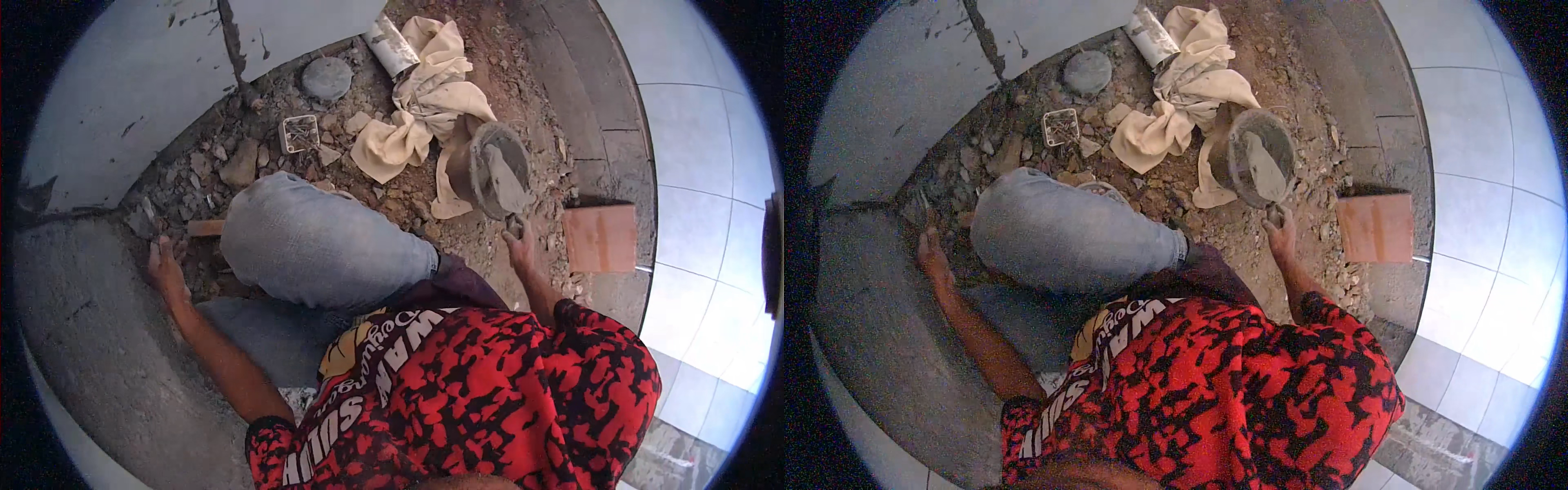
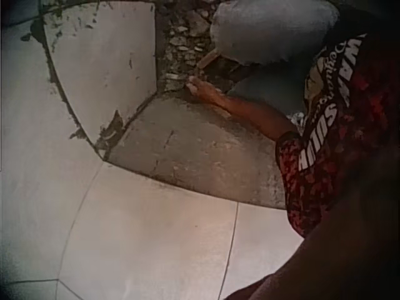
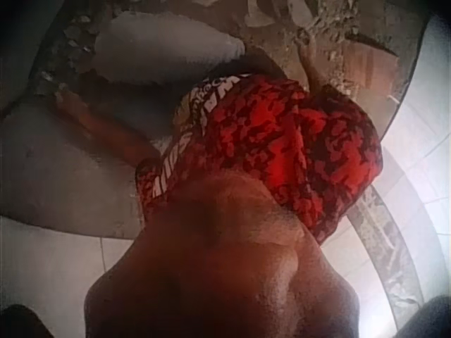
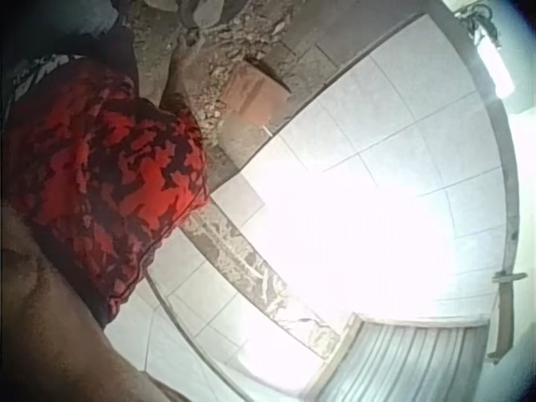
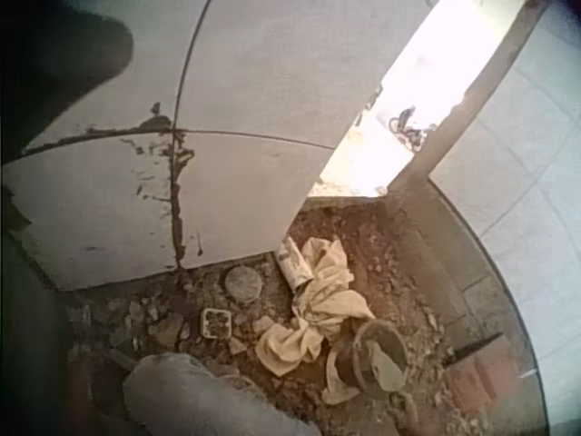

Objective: Apply cement mortar and install a wall tile in a corner area.

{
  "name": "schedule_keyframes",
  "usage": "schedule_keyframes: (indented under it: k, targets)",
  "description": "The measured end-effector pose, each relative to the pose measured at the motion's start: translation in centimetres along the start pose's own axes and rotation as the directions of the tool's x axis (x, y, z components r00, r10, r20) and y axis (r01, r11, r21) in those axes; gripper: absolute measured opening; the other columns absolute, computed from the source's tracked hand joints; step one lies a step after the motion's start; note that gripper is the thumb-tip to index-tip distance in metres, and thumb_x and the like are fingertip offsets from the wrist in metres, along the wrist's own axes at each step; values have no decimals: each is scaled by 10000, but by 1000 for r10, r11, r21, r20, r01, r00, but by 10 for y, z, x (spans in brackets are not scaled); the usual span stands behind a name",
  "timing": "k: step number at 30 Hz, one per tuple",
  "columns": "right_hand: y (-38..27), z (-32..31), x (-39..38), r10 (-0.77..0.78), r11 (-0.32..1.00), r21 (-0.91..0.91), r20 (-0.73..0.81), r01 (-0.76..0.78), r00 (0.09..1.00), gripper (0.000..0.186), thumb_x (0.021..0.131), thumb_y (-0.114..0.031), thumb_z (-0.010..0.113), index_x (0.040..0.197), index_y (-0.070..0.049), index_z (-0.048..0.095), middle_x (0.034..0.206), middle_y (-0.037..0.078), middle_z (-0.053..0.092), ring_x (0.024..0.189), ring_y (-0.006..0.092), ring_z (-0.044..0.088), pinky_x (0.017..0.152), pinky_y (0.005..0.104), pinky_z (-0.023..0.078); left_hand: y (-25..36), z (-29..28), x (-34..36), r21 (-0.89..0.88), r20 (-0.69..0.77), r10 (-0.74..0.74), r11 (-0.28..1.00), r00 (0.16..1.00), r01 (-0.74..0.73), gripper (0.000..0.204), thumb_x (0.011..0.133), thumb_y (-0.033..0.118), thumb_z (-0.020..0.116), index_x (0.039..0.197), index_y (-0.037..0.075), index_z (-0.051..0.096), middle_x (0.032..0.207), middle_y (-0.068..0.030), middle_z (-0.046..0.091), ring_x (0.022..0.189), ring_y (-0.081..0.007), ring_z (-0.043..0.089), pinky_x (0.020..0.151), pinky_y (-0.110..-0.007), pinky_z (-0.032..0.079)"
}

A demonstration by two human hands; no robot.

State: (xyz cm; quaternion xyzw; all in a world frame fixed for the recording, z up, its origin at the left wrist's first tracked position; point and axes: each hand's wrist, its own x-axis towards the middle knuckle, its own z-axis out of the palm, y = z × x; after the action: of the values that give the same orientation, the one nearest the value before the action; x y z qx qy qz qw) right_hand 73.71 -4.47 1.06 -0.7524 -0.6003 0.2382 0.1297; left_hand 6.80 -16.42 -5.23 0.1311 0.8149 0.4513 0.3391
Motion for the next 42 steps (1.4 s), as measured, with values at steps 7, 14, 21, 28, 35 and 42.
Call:
schedule_keyframes:
  k: [7, 14, 21, 28, 35, 42]
  targets:
    - [-88, 15, -12, -270, 962, 8, -137, 274, 953, 428, 704, -86, 590, 1095, 5, 442, 999, 128, 501, 939, 241, 482, 838, 323, 370, 8, -8, 4, -1, 4, 202, 979, 979, -202, 433, 841, 343, 493, 1080, -17, 510, 1004, -131, 548, 872, -208, 534, 765, -311, 412]
    - [-253, 120, 59, -601, 771, 404, 206, 492, 772, 384, 754, -100, 589, 1093, 15, 449, 981, 78, 495, 895, 167, 463, 805, 278, 370, -4, -14, -21, 38, -88, 78, 996, 993, -75, 582, 843, 417, 447, 1229, -13, 378, 1247, -211, 394, 1151, -304, 397, 920, -398, 344]
    - [-414, 303, 20, -927, 349, 561, 325, 751, 188, 466, 731, -172, 612, 1139, -14, 450, 1075, 179, 507, 1010, 311, 465, 876, 368, 356, 13, -28, -74, -103, -170, 292, 945, 941, -312, 313, 875, 273, 422, 897, -19, 533, 811, -69, 588, 763, -156, 553, 682, -276, 438]
    - [-472, 437, -97, -981, 182, 829, 192, 528, 36, 529, 778, -261, 590, 1193, 10, 404, 1187, 209, 446, 1111, 310, 416, 930, 364, 315, 23, -47, -156, -167, -360, 214, 943, 908, -289, 328, 863, 287, 429, 888, -10, 564, 772, -110, 608, 688, -196, 577, 665, -329, 446]
    - [-493, 475, -119, -946, 322, 835, 264, 447, 189, 473, 779, -137, 560, 1204, 3, 405, 1100, 113, 508, 980, 212, 489, 831, 312, 384, 29, -71, -210, -98, -456, 206, 955, 866, -279, 271, 858, 228, 443, 894, -11, 563, 800, -104, 614, 724, -179, 589, 688, -300, 447]
    - [-510, 450, -68, -922, 387, 901, 375, 195, 100, 387, 781, -105, 535, 1143, 12, 467, 984, 69, 549, 872, 157, 511, 775, 279, 401, 27, -76, -220, -111, -459, 182, 959, 870, -260, 280, 855, 230, 440, 880, -16, 573, 799, -101, 609, 741, -167, 578, 710, -287, 437]
